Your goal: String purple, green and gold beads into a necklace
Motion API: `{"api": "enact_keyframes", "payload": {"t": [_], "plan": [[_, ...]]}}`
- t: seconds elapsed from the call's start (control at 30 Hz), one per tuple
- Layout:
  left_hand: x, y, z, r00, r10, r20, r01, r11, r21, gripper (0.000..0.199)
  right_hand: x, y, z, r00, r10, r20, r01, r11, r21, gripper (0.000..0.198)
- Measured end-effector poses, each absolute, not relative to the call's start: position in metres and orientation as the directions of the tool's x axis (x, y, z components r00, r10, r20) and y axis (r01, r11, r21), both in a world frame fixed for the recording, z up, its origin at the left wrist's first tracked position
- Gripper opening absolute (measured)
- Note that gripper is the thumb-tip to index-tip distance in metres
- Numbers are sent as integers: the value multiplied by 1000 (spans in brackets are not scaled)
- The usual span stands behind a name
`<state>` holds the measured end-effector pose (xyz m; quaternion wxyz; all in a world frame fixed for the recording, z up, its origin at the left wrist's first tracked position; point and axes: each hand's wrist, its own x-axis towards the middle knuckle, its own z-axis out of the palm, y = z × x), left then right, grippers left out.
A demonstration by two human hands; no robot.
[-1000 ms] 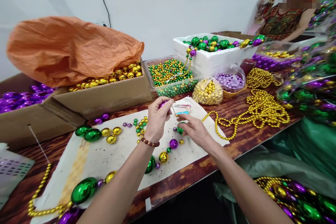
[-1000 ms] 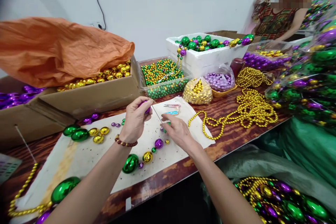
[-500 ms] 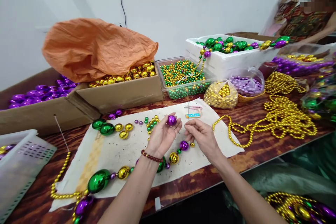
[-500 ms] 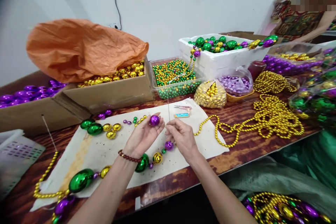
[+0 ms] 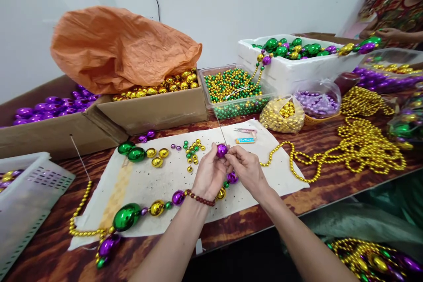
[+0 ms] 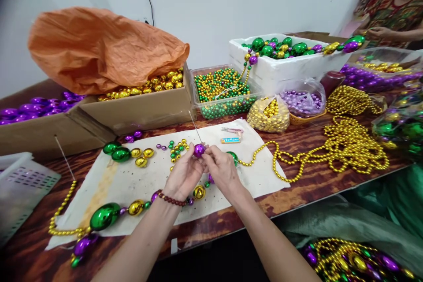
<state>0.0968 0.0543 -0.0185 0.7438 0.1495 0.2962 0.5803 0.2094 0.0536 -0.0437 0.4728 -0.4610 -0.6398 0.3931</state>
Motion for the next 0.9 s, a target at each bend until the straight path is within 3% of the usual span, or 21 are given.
{"api": "enact_keyframes", "payload": {"t": [0.27, 0.43, 0.6, 0.77, 0.9], "plan": [[89, 53, -25, 36, 955, -294, -772, 214, 599, 20, 196, 53, -42, -122, 954, 274, 370, 300, -879, 13], [83, 51, -27, 11, 952, -306, -787, 197, 585, 25, 186, 57, -46, -109, 961, 253, 357, 275, -893, 12], [71, 53, -25, 44, 959, -282, -816, 197, 543, 28, 184, 61, -51, -157, 974, 163, 159, 188, -969, 19], [53, 59, -25, -6, 923, -385, -870, 185, 457, 27, 192, 53, -61, -205, 976, 72, -135, 44, -990, 25], [47, 63, -19, -1, 921, -389, -894, 174, 413, 25, 197, 40, -69, -262, 965, 2, -75, -18, -997, 21]]}}
